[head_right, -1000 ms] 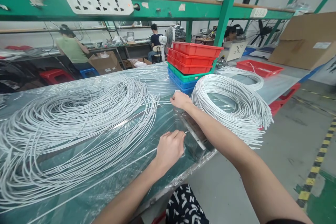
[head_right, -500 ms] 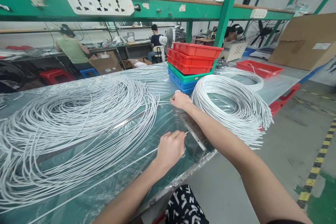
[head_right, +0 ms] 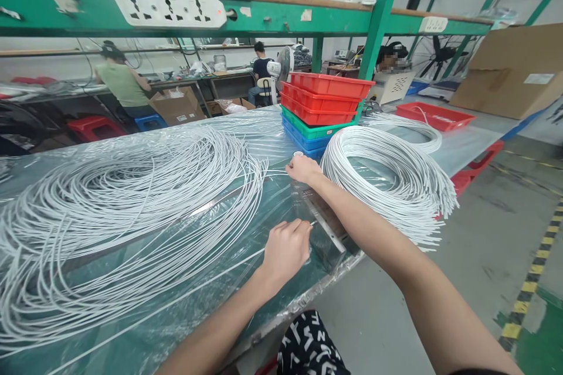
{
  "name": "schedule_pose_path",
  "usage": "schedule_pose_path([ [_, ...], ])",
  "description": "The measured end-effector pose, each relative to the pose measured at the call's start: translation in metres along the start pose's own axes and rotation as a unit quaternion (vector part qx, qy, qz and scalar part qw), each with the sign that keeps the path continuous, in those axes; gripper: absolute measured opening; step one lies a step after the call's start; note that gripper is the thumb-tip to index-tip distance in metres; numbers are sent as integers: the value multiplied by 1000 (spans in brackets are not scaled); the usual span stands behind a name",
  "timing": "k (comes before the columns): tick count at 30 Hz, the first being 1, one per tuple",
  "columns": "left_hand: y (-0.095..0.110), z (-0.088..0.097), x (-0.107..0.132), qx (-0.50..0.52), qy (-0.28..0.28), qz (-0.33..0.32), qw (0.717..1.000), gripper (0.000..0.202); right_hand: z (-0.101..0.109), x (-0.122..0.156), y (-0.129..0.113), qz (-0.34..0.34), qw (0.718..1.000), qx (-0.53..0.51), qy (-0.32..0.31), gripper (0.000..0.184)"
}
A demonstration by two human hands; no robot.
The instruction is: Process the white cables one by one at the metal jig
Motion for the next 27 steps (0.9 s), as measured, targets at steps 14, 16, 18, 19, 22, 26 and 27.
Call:
schedule_pose_path([
  [14,0,-5,2,-1,12,-1,1000,21,1,1,-1,0,1000,4,-7,37],
  [16,0,-5,3,-2,12,-2,1000,21,0,0,0,1,1000,6,-5,37],
  [18,1,-5,2,-4,10,-2,1000,21,-1,0,0,0,1000,7,-3,37],
  [19,1,-5,2,-5,8,-1,1000,21,-1,0,1,0,1000,7,-3,37],
  [22,0,-5,2,-8,3,1,1000,20,-2,-1,1,0,1000,4,-3,37],
  [26,0,-6,2,-4,1,1,1000,21,-2,-1,1,1,1000,2,-4,37],
  [27,0,-6,2,-3,1,0,1000,21,-2,-1,1,2,1000,1,-4,37],
])
Point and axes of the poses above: each hand's wrist, its own x-axis away from the middle knuckle, its own z-axis out of the back of the hand, y = z × x, the point moved 2 cm from there along -x, towards the middle knuckle, and after that the axes turned 11 degrees about -z, right-handed, at the moved point
